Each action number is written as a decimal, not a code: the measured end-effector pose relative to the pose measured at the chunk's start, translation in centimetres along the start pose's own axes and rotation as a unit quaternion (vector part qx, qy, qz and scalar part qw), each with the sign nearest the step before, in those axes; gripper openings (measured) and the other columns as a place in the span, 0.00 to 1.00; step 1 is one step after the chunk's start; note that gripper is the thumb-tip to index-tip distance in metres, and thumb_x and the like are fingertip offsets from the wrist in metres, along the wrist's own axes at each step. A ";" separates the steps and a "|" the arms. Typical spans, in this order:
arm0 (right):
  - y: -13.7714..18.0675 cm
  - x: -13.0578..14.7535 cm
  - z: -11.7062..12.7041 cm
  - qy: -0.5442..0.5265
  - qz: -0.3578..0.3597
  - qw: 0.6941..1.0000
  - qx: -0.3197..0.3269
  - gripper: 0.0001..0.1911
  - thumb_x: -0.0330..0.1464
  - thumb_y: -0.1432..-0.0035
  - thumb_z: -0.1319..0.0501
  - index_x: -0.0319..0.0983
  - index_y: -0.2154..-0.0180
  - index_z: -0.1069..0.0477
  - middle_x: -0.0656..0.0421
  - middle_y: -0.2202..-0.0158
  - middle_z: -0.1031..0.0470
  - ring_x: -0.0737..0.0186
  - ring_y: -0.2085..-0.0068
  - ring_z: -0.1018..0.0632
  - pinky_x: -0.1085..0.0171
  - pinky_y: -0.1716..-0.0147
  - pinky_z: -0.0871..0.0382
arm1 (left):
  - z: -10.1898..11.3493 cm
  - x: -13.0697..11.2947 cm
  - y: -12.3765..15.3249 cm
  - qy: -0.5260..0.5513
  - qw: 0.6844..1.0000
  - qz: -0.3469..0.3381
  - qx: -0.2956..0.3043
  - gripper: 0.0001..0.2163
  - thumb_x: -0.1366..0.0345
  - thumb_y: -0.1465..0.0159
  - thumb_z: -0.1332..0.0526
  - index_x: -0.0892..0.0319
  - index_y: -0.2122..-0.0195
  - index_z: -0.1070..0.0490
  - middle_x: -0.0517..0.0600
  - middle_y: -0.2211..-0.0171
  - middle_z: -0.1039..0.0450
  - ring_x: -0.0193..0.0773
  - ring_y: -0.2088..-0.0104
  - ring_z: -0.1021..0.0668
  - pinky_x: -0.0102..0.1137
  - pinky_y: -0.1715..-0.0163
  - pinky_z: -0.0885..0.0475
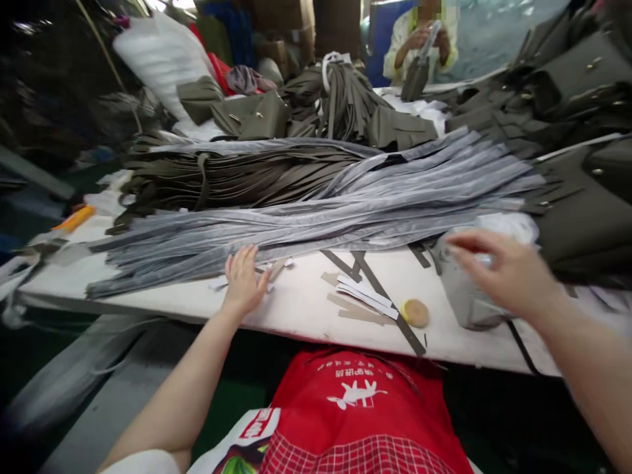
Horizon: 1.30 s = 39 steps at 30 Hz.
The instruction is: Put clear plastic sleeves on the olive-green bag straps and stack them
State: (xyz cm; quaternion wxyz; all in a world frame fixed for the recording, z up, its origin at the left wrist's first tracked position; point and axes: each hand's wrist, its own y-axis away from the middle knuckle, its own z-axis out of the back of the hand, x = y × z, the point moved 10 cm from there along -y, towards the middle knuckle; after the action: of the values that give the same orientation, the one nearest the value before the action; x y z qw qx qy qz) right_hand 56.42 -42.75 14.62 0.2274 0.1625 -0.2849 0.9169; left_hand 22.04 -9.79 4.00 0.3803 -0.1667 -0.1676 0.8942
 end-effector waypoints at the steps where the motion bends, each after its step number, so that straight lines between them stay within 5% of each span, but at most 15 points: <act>1: 2.1 1.1 -2.0 0.014 0.057 0.997 0.049 0.18 0.46 0.36 0.42 0.40 0.58 0.22 0.53 0.57 0.20 0.57 0.58 0.20 0.58 0.58 0.27 | -1.2 -1.8 1.1 0.021 1.000 -0.006 0.002 0.28 0.55 0.32 0.47 0.67 0.36 0.42 0.65 0.36 0.39 0.52 0.33 0.41 0.49 0.33 0.55; 4: 8.5 2.5 -8.2 0.080 0.145 0.975 0.150 0.14 0.39 0.35 0.43 0.40 0.57 0.22 0.51 0.52 0.21 0.54 0.53 0.21 0.57 0.52 0.27 | -3.9 -5.3 3.0 0.053 0.998 -0.010 0.015 0.28 0.55 0.32 0.47 0.67 0.36 0.42 0.66 0.35 0.41 0.53 0.32 0.43 0.51 0.33 0.52; 7: 12.7 2.0 -11.7 0.147 0.169 0.962 0.157 0.18 0.36 0.35 0.44 0.37 0.46 0.27 0.48 0.44 0.26 0.50 0.46 0.24 0.52 0.45 0.30 | -5.3 -6.1 3.5 0.050 0.999 -0.002 0.020 0.28 0.55 0.32 0.46 0.69 0.37 0.41 0.67 0.35 0.40 0.55 0.32 0.42 0.52 0.33 0.50; 12: 14.7 0.7 -13.2 0.202 0.166 0.961 0.093 0.20 0.33 0.33 0.46 0.35 0.43 0.29 0.47 0.39 0.30 0.46 0.38 0.31 0.49 0.41 0.35 | -5.0 -5.7 3.7 0.037 0.999 -0.005 -0.001 0.26 0.56 0.32 0.46 0.69 0.37 0.40 0.66 0.36 0.38 0.56 0.33 0.40 0.53 0.34 0.45; 21: 13.5 0.1 -13.6 0.191 0.137 0.970 0.068 0.18 0.33 0.35 0.45 0.39 0.46 0.27 0.49 0.44 0.26 0.51 0.44 0.25 0.53 0.45 0.30 | -3.7 -5.8 4.3 0.018 0.997 -0.033 -0.067 0.25 0.58 0.32 0.47 0.67 0.38 0.39 0.65 0.39 0.35 0.55 0.35 0.37 0.52 0.36 0.43; 25: 11.6 0.3 -11.4 0.150 0.068 0.984 0.061 0.18 0.32 0.37 0.45 0.39 0.47 0.27 0.49 0.48 0.23 0.52 0.49 0.21 0.54 0.48 0.27 | -3.5 -5.8 4.1 0.019 0.996 -0.049 -0.079 0.24 0.57 0.32 0.48 0.69 0.40 0.38 0.67 0.40 0.33 0.56 0.36 0.36 0.52 0.37 0.43; 28: 9.0 -0.2 -7.0 0.145 0.037 0.989 0.017 0.18 0.34 0.36 0.45 0.39 0.47 0.28 0.50 0.50 0.22 0.54 0.51 0.21 0.56 0.50 0.26 | -3.4 -5.8 4.0 0.019 0.994 -0.060 -0.093 0.24 0.56 0.32 0.49 0.69 0.41 0.37 0.68 0.42 0.32 0.57 0.37 0.35 0.52 0.38 0.42; 34: 4.4 -8.2 4.3 0.231 -0.103 0.962 -0.104 0.15 0.39 0.37 0.45 0.40 0.63 0.21 0.53 0.65 0.18 0.55 0.68 0.19 0.60 0.70 0.29 | -3.7 -5.2 3.8 0.025 0.994 -0.049 -0.092 0.24 0.54 0.33 0.50 0.65 0.42 0.36 0.66 0.43 0.32 0.57 0.38 0.34 0.52 0.38 0.42; 39: 3.4 -12.4 5.8 0.246 -0.100 0.959 -0.104 0.15 0.37 0.39 0.45 0.39 0.66 0.21 0.55 0.67 0.19 0.57 0.72 0.21 0.62 0.74 0.30 | -4.0 -5.0 3.7 0.006 0.994 -0.048 -0.094 0.24 0.53 0.34 0.51 0.67 0.45 0.34 0.67 0.45 0.31 0.58 0.40 0.32 0.51 0.38 0.41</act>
State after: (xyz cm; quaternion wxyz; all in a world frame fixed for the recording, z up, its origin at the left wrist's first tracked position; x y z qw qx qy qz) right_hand 66.15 -52.75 12.29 0.3967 -0.0645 -0.2962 0.8665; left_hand 24.69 -15.19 -0.27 0.4062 -0.1986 -0.2569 0.8542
